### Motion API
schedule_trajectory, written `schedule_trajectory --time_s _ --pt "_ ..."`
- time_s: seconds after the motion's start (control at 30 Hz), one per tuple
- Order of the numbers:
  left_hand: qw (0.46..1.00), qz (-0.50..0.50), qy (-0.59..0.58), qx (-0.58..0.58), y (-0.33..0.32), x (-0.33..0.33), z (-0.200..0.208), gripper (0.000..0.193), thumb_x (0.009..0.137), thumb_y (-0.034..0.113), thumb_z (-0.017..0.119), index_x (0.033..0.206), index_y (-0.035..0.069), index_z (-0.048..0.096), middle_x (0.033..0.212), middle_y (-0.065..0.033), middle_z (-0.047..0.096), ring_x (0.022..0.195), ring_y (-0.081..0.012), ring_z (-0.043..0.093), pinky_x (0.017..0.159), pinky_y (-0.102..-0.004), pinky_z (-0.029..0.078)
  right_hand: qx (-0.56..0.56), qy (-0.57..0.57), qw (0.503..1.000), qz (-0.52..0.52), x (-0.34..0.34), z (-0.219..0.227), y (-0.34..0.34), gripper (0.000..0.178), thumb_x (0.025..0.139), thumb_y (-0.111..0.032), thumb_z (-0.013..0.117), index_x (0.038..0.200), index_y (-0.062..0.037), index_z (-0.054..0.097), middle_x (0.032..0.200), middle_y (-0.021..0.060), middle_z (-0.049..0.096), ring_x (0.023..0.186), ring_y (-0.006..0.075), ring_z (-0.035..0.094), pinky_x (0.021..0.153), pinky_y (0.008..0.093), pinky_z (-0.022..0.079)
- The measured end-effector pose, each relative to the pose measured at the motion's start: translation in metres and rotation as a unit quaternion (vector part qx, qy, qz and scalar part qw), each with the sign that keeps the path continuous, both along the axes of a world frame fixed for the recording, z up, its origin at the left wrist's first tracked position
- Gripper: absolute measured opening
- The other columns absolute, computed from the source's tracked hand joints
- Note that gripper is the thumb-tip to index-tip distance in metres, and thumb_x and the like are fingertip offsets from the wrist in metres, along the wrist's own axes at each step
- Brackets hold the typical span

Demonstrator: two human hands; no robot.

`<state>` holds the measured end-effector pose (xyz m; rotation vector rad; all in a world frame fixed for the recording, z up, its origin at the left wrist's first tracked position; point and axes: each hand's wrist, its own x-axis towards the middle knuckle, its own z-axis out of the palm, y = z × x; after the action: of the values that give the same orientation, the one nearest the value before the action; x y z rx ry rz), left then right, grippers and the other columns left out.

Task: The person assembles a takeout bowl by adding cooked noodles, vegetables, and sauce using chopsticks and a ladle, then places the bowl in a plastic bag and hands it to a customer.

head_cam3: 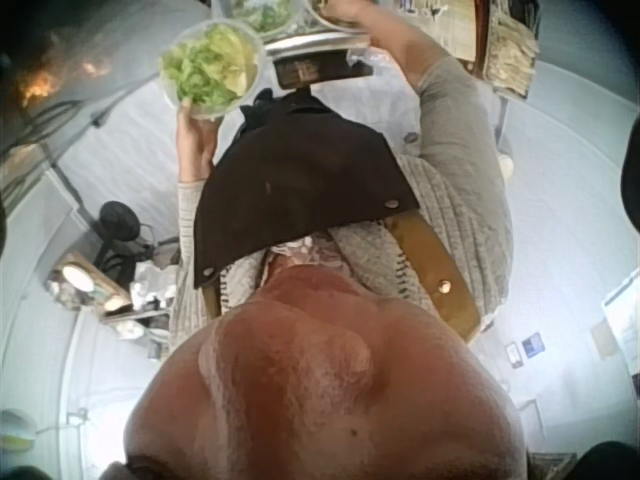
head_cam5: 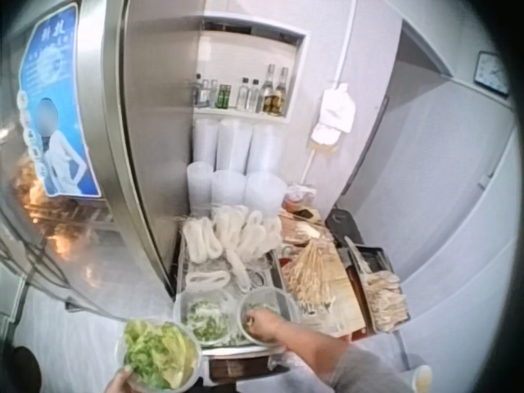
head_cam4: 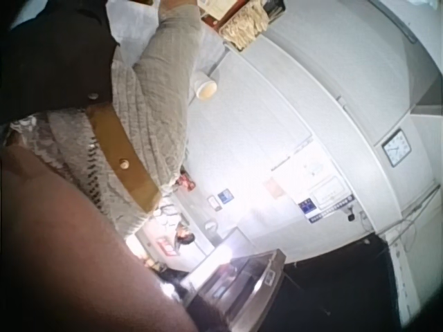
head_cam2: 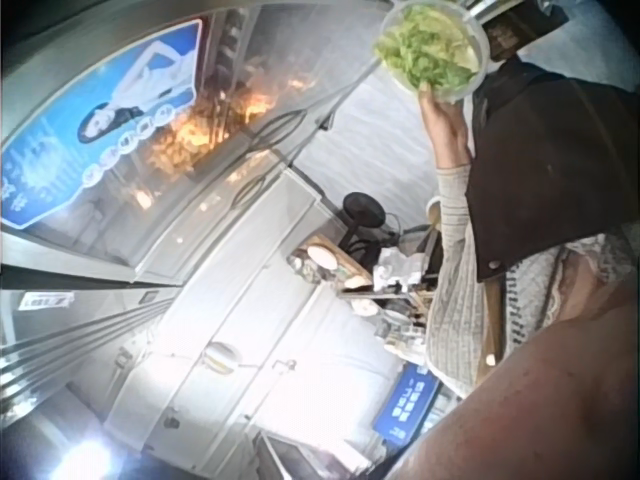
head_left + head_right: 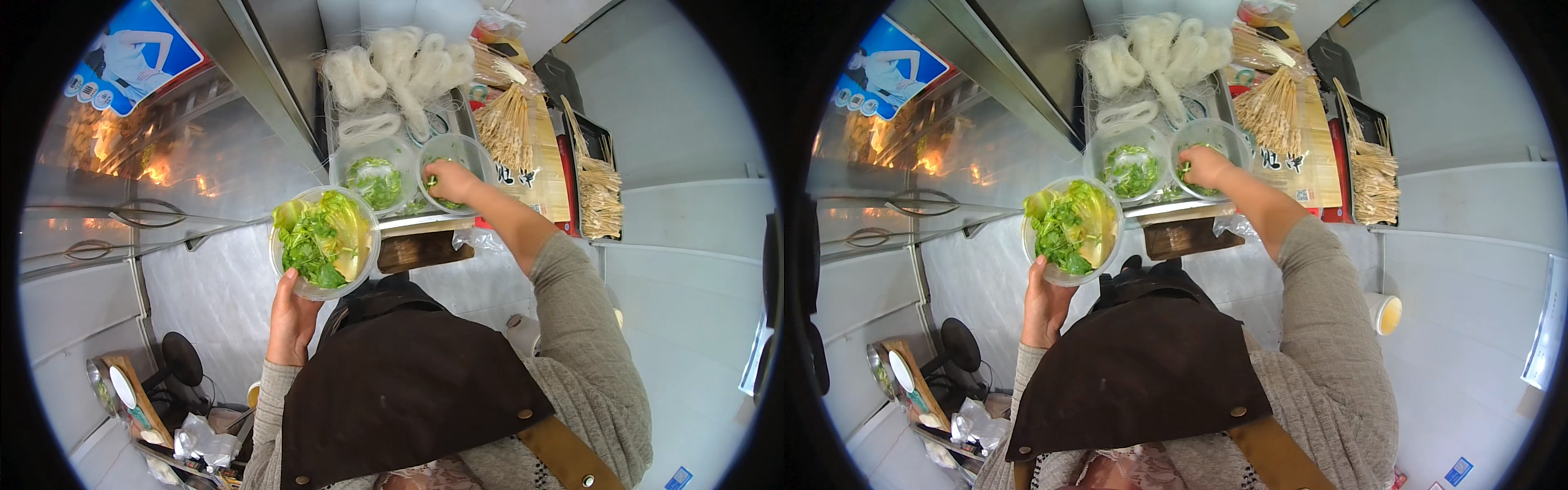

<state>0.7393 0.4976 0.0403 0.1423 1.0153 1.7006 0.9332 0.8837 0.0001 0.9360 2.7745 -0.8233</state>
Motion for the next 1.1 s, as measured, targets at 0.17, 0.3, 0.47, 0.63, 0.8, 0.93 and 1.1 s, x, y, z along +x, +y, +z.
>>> schedule_trajectory --time_s 0.17,0.3,0.47,0.63,0.8,0.93,1.1 --pt "0.999 -0.033 0.010 0.018 0.000 -0.008 0.011 0.070 0.098 0.043 0.057 0.152 0.005 0.034 0.153 -0.0134 0.044 0.139 -0.0303 0.044 0.113 -0.0496 0.037 -0.413 0.163 0.854 -0.270 0.013 0.052 -0.013 0.022 0.088 -0.003 0.068 0.109 -0.0030 0.060 0.092 0.0056 0.059 0.079 0.0168 0.067 0.078 0.0279 0.061" --pt "0.996 -0.083 0.014 0.026 0.004 -0.017 0.021 0.065 0.099 0.038 0.057 0.149 0.001 0.037 0.150 -0.0141 0.047 0.136 -0.0279 0.047 0.112 -0.0483 0.039 -0.422 0.215 0.846 -0.244 0.016 0.133 -0.064 0.019 0.088 -0.001 0.064 0.106 -0.0048 0.060 0.092 0.0037 0.062 0.079 0.0141 0.067 0.076 0.0260 0.059" --pt "0.982 -0.185 0.028 0.019 0.026 -0.017 0.024 0.063 0.100 0.038 0.058 0.147 0.002 0.037 0.146 -0.0126 0.049 0.134 -0.0250 0.048 0.109 -0.0471 0.041 -0.309 0.217 0.919 -0.110 0.010 0.194 -0.162 0.030 0.086 -0.004 0.064 0.116 -0.0013 0.062 0.100 0.0062 0.066 0.084 0.0150 0.068 0.078 0.0284 0.057" --pt "0.946 -0.321 0.052 0.014 0.047 -0.004 0.018 0.060 0.101 0.038 0.058 0.147 0.004 0.041 0.146 -0.0103 0.051 0.133 -0.0251 0.051 0.111 -0.0491 0.041 0.051 0.174 0.976 -0.118 0.027 0.196 -0.244 0.043 0.089 -0.008 0.068 0.130 -0.0010 0.060 0.112 0.0174 0.070 0.092 0.0258 0.072 0.080 0.0354 0.058" --pt "0.896 -0.440 0.060 0.005 0.051 0.029 0.013 0.058 0.101 0.032 0.059 0.147 0.004 0.038 0.145 -0.0111 0.050 0.132 -0.0242 0.051 0.110 -0.0466 0.042 0.124 0.300 0.910 -0.258 0.099 0.181 -0.326 0.032 0.089 -0.017 0.071 0.119 -0.0044 0.068 0.111 0.0139 0.070 0.101 0.0306 0.068 0.089 0.0416 0.055" --pt "0.818 -0.570 0.070 0.014 0.027 0.090 0.015 0.055 0.102 0.030 0.057 0.148 0.004 0.039 0.147 -0.0109 0.048 0.134 -0.0261 0.050 0.112 -0.0483 0.042 0.249 0.244 0.866 -0.359 0.136 0.136 -0.414 0.025 0.086 -0.023 0.075 0.104 -0.0076 0.072 0.100 0.0102 0.068 0.101 0.0317 0.064 0.090 0.0425 0.053" --pt "0.681 -0.726 0.094 -0.027 -0.035 0.201 0.000 0.061 0.103 0.042 0.049 0.153 0.010 0.034 0.154 -0.0090 0.043 0.142 -0.0285 0.041 0.117 -0.0500 0.035 0.306 0.363 0.685 -0.553 0.203 0.109 -0.559 0.019 0.084 -0.020 0.074 0.088 -0.0078 0.060 0.086 0.0084 0.059 0.087 0.0310 0.061 0.075 0.0421 0.051"
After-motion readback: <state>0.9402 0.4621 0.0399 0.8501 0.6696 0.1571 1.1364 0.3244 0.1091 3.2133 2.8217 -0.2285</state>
